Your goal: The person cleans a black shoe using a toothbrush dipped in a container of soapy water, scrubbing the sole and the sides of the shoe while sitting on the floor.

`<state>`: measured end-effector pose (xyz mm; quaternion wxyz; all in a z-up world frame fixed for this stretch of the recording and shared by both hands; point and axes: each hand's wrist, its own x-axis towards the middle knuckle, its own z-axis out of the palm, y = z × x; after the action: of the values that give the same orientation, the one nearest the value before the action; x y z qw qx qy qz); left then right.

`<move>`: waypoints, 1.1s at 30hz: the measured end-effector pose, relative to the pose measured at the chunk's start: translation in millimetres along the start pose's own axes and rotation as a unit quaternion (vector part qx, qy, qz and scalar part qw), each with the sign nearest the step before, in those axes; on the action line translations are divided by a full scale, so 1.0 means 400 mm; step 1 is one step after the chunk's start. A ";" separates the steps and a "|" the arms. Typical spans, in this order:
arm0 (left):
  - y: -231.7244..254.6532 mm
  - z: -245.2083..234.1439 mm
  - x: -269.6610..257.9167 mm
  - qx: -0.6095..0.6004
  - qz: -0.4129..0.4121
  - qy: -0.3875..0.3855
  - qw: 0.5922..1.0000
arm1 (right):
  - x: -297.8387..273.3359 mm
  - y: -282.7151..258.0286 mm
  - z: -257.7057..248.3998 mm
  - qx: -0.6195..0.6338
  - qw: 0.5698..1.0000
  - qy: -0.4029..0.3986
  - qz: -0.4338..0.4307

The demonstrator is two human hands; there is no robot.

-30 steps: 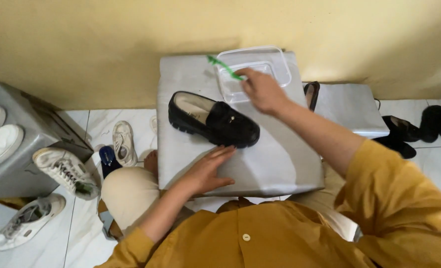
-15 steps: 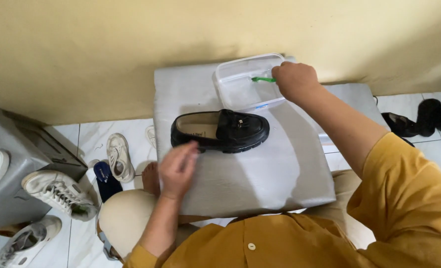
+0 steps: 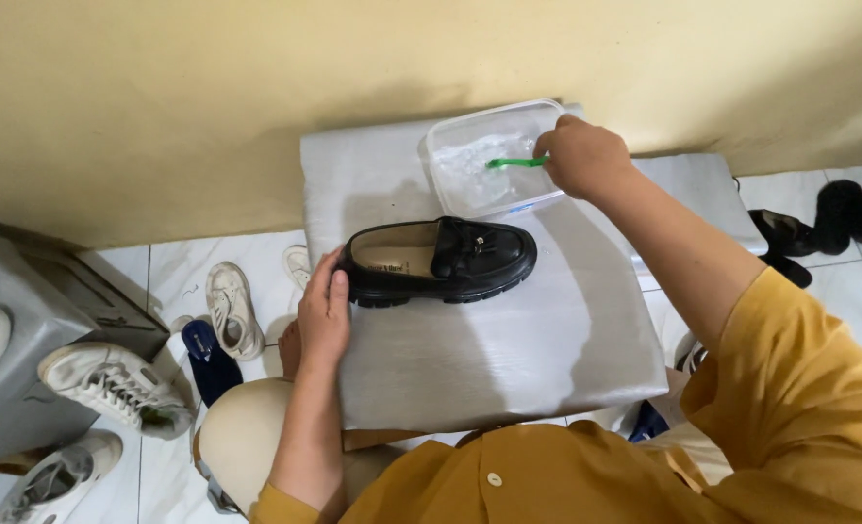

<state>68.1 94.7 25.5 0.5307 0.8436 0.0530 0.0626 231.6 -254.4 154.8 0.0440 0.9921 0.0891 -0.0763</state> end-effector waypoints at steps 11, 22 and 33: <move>-0.042 -0.002 -0.009 0.061 -0.016 0.037 0.997 | -0.238 0.080 0.053 0.141 0.984 0.102 0.026; -0.028 0.011 -0.028 0.101 -0.059 0.108 0.987 | -0.346 0.082 0.217 0.338 0.919 0.178 0.092; -0.066 0.031 -0.018 0.129 -0.056 0.077 0.987 | -0.492 -0.029 0.292 0.309 0.933 0.178 0.056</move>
<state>62.4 94.0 -3.8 0.4147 0.8932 0.1484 0.0908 21.4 -288.2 70.0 -0.2769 0.9574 0.0118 0.0806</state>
